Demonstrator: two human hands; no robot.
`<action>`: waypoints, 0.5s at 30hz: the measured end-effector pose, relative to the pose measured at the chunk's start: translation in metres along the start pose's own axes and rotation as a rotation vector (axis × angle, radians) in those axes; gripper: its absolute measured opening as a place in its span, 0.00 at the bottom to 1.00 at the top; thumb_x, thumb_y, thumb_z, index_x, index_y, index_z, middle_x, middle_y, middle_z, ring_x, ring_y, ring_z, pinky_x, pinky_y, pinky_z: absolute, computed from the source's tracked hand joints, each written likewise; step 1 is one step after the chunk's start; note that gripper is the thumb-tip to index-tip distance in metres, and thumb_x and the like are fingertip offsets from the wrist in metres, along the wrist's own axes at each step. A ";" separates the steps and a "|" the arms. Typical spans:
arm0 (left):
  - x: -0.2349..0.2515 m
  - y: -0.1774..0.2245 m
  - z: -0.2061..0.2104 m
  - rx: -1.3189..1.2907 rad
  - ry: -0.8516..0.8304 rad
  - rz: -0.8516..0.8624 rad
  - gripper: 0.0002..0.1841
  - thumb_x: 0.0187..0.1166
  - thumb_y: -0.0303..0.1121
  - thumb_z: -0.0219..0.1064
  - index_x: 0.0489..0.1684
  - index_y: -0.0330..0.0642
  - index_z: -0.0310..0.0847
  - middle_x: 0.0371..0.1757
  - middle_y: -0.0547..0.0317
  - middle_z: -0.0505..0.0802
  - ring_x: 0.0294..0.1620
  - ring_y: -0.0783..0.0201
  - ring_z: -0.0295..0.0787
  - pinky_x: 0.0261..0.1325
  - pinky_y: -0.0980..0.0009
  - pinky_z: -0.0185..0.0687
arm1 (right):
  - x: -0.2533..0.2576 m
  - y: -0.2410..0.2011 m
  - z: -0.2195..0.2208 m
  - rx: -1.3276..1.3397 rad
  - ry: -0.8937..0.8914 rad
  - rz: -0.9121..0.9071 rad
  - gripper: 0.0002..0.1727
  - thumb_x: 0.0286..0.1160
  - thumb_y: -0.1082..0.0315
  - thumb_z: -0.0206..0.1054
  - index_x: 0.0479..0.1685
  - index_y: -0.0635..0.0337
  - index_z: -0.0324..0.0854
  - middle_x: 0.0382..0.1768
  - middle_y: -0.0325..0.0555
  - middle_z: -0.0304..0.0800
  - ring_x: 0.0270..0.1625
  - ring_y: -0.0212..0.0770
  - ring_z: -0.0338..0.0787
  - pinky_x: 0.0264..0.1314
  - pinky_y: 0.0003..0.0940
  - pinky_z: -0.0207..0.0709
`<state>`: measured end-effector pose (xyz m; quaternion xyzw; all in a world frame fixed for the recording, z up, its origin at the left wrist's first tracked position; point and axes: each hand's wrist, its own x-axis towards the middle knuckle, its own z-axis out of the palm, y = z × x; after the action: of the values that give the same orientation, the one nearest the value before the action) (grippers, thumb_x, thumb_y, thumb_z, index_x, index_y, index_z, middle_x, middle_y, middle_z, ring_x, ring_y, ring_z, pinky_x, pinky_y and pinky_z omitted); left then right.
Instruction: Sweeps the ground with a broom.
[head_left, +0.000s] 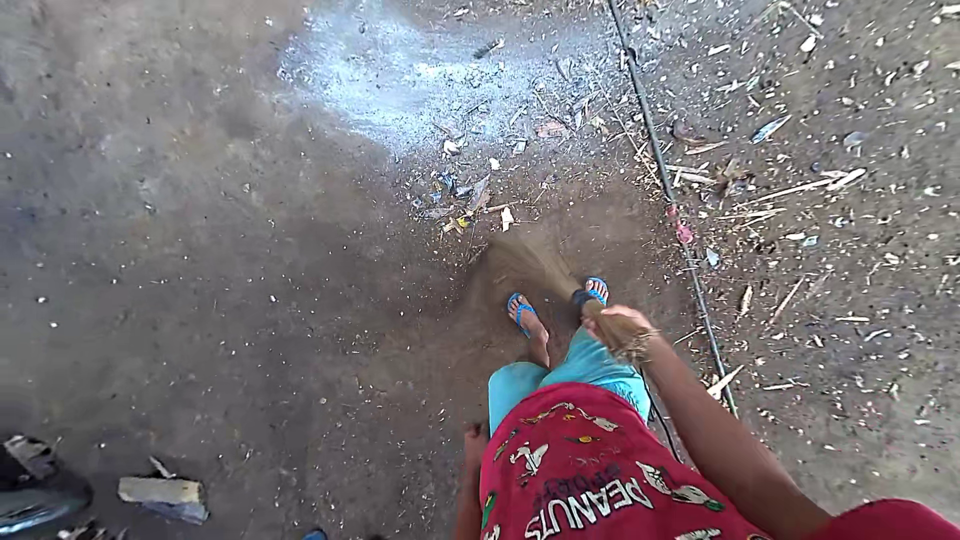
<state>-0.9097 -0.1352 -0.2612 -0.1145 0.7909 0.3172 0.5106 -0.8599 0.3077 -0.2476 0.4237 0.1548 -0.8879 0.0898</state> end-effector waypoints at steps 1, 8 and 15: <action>0.021 -0.030 0.009 -0.013 -0.008 0.128 0.19 0.90 0.34 0.58 0.59 0.21 0.82 0.50 0.29 0.92 0.50 0.46 0.93 0.57 0.50 0.88 | -0.012 -0.017 -0.008 0.062 0.060 -0.112 0.16 0.77 0.62 0.47 0.47 0.61 0.77 0.33 0.48 0.90 0.36 0.42 0.92 0.42 0.36 0.89; 0.021 0.081 -0.007 0.004 0.008 -0.120 0.16 0.92 0.31 0.55 0.60 0.23 0.81 0.55 0.31 0.90 0.56 0.46 0.87 0.68 0.50 0.78 | -0.008 -0.096 0.011 0.028 0.870 -0.436 0.21 0.72 0.62 0.69 0.62 0.58 0.73 0.43 0.48 0.84 0.41 0.42 0.87 0.40 0.44 0.83; 0.022 0.107 0.014 -0.121 0.060 -0.006 0.16 0.92 0.31 0.55 0.62 0.25 0.81 0.56 0.35 0.89 0.55 0.52 0.86 0.65 0.55 0.78 | -0.013 -0.048 0.073 -0.162 0.656 -0.194 0.15 0.77 0.62 0.65 0.57 0.59 0.76 0.38 0.48 0.87 0.37 0.42 0.89 0.39 0.41 0.85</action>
<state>-0.9629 -0.0408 -0.2436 -0.1573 0.7849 0.3593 0.4798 -0.9190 0.3278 -0.1846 0.6614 0.2850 -0.6936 -0.0160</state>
